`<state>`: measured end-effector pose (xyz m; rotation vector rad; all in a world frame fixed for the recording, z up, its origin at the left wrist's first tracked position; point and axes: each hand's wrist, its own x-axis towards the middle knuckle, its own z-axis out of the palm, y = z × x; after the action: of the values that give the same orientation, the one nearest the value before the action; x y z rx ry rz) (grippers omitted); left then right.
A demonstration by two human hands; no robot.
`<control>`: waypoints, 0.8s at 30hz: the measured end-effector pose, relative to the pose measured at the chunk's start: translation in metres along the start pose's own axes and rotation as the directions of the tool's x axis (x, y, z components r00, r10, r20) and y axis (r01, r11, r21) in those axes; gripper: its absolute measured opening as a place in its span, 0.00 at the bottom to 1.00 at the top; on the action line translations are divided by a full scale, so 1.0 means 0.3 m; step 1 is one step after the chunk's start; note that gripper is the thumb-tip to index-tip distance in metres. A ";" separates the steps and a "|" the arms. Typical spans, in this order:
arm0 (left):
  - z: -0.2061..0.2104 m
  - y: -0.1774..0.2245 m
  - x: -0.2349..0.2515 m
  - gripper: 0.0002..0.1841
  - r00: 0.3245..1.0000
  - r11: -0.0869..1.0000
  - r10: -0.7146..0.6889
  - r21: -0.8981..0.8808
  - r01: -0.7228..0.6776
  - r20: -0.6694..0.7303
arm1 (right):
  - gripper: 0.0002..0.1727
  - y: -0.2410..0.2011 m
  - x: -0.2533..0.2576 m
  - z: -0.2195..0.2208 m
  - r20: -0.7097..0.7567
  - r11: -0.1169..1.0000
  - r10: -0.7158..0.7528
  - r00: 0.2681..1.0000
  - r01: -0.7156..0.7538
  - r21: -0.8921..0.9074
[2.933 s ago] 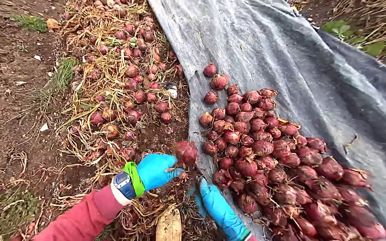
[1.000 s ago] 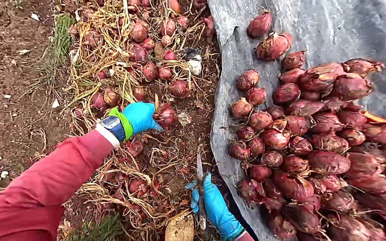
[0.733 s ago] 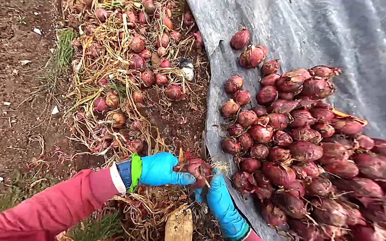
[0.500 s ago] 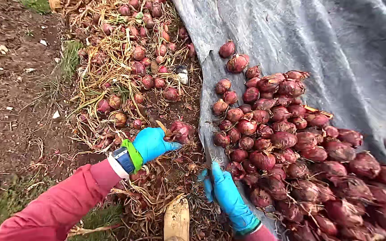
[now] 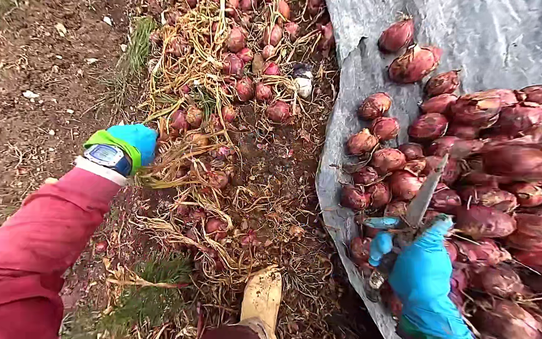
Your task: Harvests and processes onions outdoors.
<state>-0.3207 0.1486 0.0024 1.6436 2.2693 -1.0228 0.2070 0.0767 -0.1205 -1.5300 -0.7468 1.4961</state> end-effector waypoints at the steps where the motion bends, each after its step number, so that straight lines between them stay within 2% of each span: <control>1: 0.060 -0.039 -0.004 0.19 0.997 0.994 -0.075 0.078 0.074 0.015 | 0.48 0.048 0.005 0.014 0.039 0.999 0.028 0.999 -0.028 -0.020; 2: 0.118 -0.047 0.000 0.20 0.999 0.995 -0.033 0.091 0.034 -0.018 | 0.49 0.100 0.008 0.033 0.072 0.997 0.069 0.995 -0.067 -0.042; 4: 0.181 0.084 0.012 0.20 0.992 0.990 0.121 -0.065 -0.123 -0.032 | 0.52 0.192 -0.015 0.091 0.105 0.984 0.166 0.980 -0.159 -0.076; 6: 0.254 0.285 0.045 0.27 0.975 0.961 0.213 -0.193 -0.197 0.068 | 0.53 0.248 -0.055 0.151 0.136 0.967 0.250 0.958 -0.240 -0.087; 8: 0.363 0.406 0.121 0.32 0.948 0.955 0.265 -0.185 -0.233 0.174 | 0.52 0.266 -0.109 0.184 0.171 0.956 0.291 0.941 -0.278 -0.098; 10: 0.416 0.425 0.174 0.26 0.935 0.958 0.274 -0.146 -0.246 0.226 | 0.52 0.271 -0.168 0.183 0.203 0.956 0.290 0.935 -0.273 -0.109; 12: 0.374 0.410 0.174 0.30 0.932 0.961 0.276 -0.089 -0.263 0.236 | 0.53 0.279 -0.226 0.172 0.222 0.954 0.299 0.928 -0.282 -0.104; 15: 0.178 0.420 -0.040 0.33 0.921 0.918 0.377 -0.178 -0.356 0.103 | 0.55 0.313 -0.283 0.207 0.341 0.943 0.327 0.881 -0.327 -0.058; 18: 0.051 0.470 -0.332 0.32 0.829 0.795 0.559 -0.282 -0.538 -0.004 | 0.56 0.302 -0.334 0.300 0.537 0.986 0.125 0.834 -0.164 0.025; 20: 0.030 0.500 -0.472 0.35 0.751 0.719 0.660 -0.304 -0.625 0.020 | 0.54 0.223 -0.351 0.366 0.492 0.998 0.017 0.871 -0.045 0.045; 22: 0.027 0.492 -0.539 0.38 0.710 0.682 0.701 -0.344 -0.645 0.058 | 0.48 0.143 -0.363 0.381 0.396 0.995 -0.011 0.918 0.051 -0.091; 24: 0.039 0.457 -0.538 0.40 0.759 0.713 0.651 -0.351 -0.607 0.009 | 0.45 0.084 -0.374 0.352 0.393 0.972 0.088 0.915 0.007 -0.235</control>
<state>-0.1401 0.0382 0.0145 1.9077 1.4759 -0.5207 0.0875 -0.0158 -0.0809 -1.4231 -1.1708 1.8360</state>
